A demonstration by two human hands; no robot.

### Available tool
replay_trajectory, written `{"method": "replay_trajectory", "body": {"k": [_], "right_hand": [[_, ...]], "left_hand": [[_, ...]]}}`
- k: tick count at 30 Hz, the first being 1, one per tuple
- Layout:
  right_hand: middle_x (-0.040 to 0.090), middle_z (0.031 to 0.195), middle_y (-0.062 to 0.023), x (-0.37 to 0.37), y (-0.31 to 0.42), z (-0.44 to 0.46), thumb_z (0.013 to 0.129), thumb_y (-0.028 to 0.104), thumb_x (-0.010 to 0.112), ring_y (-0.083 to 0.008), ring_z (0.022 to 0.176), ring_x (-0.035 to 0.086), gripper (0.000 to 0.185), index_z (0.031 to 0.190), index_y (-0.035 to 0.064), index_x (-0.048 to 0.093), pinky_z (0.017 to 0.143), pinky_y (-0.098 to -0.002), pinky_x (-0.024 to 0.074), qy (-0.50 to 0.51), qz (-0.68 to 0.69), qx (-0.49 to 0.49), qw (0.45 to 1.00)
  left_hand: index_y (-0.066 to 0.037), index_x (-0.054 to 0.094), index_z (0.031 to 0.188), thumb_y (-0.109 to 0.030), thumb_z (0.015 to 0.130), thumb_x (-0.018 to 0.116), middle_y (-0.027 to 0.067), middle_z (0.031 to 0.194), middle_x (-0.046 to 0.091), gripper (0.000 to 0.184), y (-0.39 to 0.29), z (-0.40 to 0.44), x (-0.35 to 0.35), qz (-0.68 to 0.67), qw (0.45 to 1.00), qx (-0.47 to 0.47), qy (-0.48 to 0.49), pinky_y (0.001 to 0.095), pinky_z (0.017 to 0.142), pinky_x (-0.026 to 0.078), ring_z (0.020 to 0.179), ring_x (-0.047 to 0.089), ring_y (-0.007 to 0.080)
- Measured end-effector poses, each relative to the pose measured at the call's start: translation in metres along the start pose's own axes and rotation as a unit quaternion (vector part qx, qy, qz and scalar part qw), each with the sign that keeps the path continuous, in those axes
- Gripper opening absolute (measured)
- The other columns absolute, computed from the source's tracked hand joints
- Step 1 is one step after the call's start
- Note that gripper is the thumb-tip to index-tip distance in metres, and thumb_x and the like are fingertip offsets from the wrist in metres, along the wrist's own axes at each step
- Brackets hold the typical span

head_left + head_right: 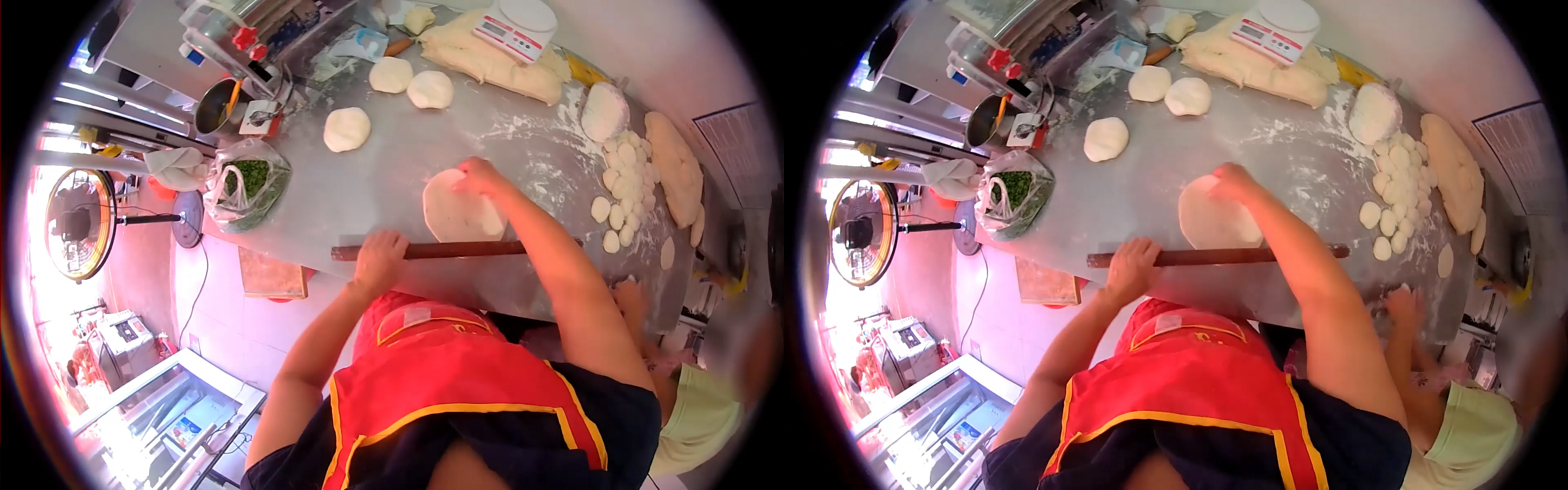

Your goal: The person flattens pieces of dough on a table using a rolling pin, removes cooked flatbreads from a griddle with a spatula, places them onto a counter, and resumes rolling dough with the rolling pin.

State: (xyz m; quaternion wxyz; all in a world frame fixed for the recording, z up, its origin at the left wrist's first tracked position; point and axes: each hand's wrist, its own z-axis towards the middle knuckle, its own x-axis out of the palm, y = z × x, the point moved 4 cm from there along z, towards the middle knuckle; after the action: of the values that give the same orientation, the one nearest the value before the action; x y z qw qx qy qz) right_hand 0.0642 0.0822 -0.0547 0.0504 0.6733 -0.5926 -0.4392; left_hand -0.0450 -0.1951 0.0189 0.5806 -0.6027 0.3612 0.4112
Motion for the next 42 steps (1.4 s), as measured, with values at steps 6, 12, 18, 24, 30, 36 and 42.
{"method": "replay_trajectory", "body": {"k": [6,12,18,24,30,36,42], "right_hand": [[0.067,0.085,-0.0170,0.056,0.123,0.007,0.073,0.030,0.072,-0.0353,0.082,0.064,0.030,0.087,0.0040,0.065,0.072,-0.0453,0.0495,-0.104,-0.132,-0.214,0.962],[0.063,0.071,-0.0153,0.019,-0.038,-0.063,0.078,0.034,0.072,-0.0368,0.067,0.061,0.033,0.077,0.0031,0.061,0.062,-0.0466,0.0470,-0.183,0.065,0.007,0.981],[0.056,0.126,-0.0181,0.073,-0.066,-0.225,0.092,0.027,0.060,-0.0334,0.120,0.051,0.040,0.126,0.0066,0.054,0.101,-0.0522,0.0366,-0.422,-0.204,-0.071,0.881],[0.043,0.146,-0.0148,0.006,-0.080,-0.129,0.097,0.032,0.052,-0.0307,0.138,0.036,0.056,0.144,0.0056,0.039,0.111,-0.0574,0.0261,-0.472,-0.293,0.011,0.831],[0.040,0.149,-0.0136,-0.067,-0.073,-0.071,0.099,0.033,0.048,-0.0306,0.139,0.035,0.054,0.145,0.0085,0.038,0.114,-0.0550,0.0240,-0.502,-0.281,-0.013,0.818],[0.045,0.143,-0.0177,0.066,-0.075,-0.204,0.091,0.024,0.061,-0.0349,0.135,0.040,0.057,0.141,0.0027,0.043,0.113,-0.0555,0.0243,-0.461,-0.193,-0.077,0.863],[0.048,0.142,-0.0158,-0.001,-0.088,-0.150,0.098,0.032,0.049,-0.0327,0.130,0.045,0.044,0.134,0.0051,0.051,0.113,-0.0572,0.0237,-0.477,-0.252,-0.019,0.842]], "left_hand": [[-0.006,0.061,0.098,-0.014,0.072,0.068,0.0095,0.096,0.061,0.028,-0.013,-0.012,-0.004,-0.020,1.000,-0.007,-0.020,0.0405,0.080,0.048,0.094,0.059,0.0292],[-0.007,0.063,0.095,-0.010,0.072,0.065,0.0076,0.092,0.061,0.024,0.004,-0.005,-0.003,-0.009,0.995,0.015,-0.094,0.0429,0.085,0.045,0.093,0.059,0.0295],[-0.005,0.052,0.131,-0.026,0.087,0.064,0.0135,0.138,0.052,0.051,0.006,0.000,0.013,0.034,0.991,-0.085,-0.096,0.0536,0.112,0.028,0.133,0.044,0.0302],[-0.003,0.044,0.140,-0.038,0.094,0.054,0.0139,0.149,0.041,0.059,0.039,0.120,0.013,0.144,0.983,-0.072,-0.090,0.0586,0.114,0.018,0.143,0.029,0.0313],[-0.003,0.044,0.140,-0.040,0.095,0.053,0.0140,0.151,0.039,0.060,0.061,0.201,0.003,0.181,0.965,-0.048,-0.182,0.0582,0.115,0.017,0.144,0.027,0.0311],[0.004,0.041,0.140,-0.027,0.092,0.055,0.0234,0.148,0.039,0.059,0.015,0.030,0.027,0.030,0.994,-0.067,-0.076,0.0559,0.114,0.021,0.141,0.034,0.0344],[0.001,0.047,0.136,-0.031,0.092,0.056,0.0191,0.145,0.044,0.055,0.045,0.099,0.012,0.120,0.988,-0.014,-0.100,0.0509,0.115,0.024,0.138,0.036,0.0348]]}}
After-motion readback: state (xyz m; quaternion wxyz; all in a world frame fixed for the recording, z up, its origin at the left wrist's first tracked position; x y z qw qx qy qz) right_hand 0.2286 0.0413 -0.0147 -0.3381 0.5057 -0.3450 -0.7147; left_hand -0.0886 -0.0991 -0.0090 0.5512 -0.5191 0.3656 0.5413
